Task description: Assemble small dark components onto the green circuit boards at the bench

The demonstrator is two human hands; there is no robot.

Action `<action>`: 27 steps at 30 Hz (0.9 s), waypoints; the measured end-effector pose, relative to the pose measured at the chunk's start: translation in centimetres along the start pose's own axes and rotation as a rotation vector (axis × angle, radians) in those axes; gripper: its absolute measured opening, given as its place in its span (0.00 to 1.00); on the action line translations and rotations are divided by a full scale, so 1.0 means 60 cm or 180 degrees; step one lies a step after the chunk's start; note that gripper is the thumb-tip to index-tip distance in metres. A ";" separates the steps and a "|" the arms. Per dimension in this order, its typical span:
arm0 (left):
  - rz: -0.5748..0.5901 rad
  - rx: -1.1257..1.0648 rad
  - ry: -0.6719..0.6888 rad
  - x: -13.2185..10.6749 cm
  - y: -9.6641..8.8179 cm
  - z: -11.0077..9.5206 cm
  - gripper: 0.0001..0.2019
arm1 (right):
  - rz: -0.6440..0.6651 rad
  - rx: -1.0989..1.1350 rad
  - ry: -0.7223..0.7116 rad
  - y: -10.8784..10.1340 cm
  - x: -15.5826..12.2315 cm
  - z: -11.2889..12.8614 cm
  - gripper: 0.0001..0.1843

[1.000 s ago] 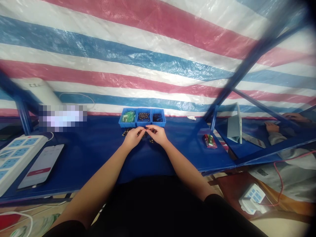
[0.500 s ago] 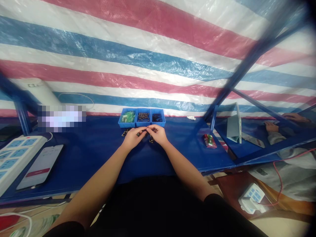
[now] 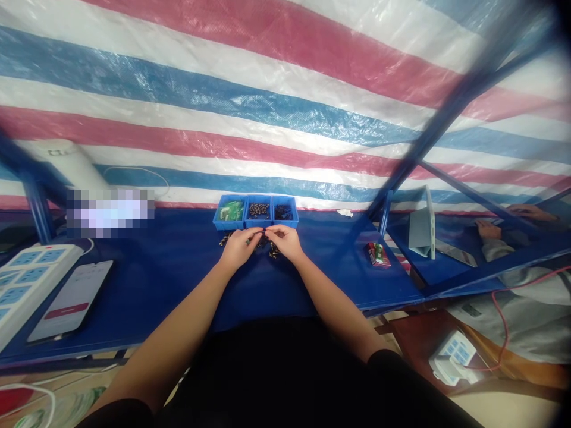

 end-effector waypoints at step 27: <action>-0.0028 0.0144 -0.0188 0.001 -0.010 0.004 0.15 | -0.0070 -0.1675 -0.0085 -0.058 0.027 -0.031 0.10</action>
Point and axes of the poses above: each hand's wrist, its own x-axis towards the middle knuckle, its own y-axis out of the palm, z = x × y, the point moved 9 cm from there along x, towards the middle knuckle, and after that the axes turned 1 degree about -z, right-handed, at the moved point
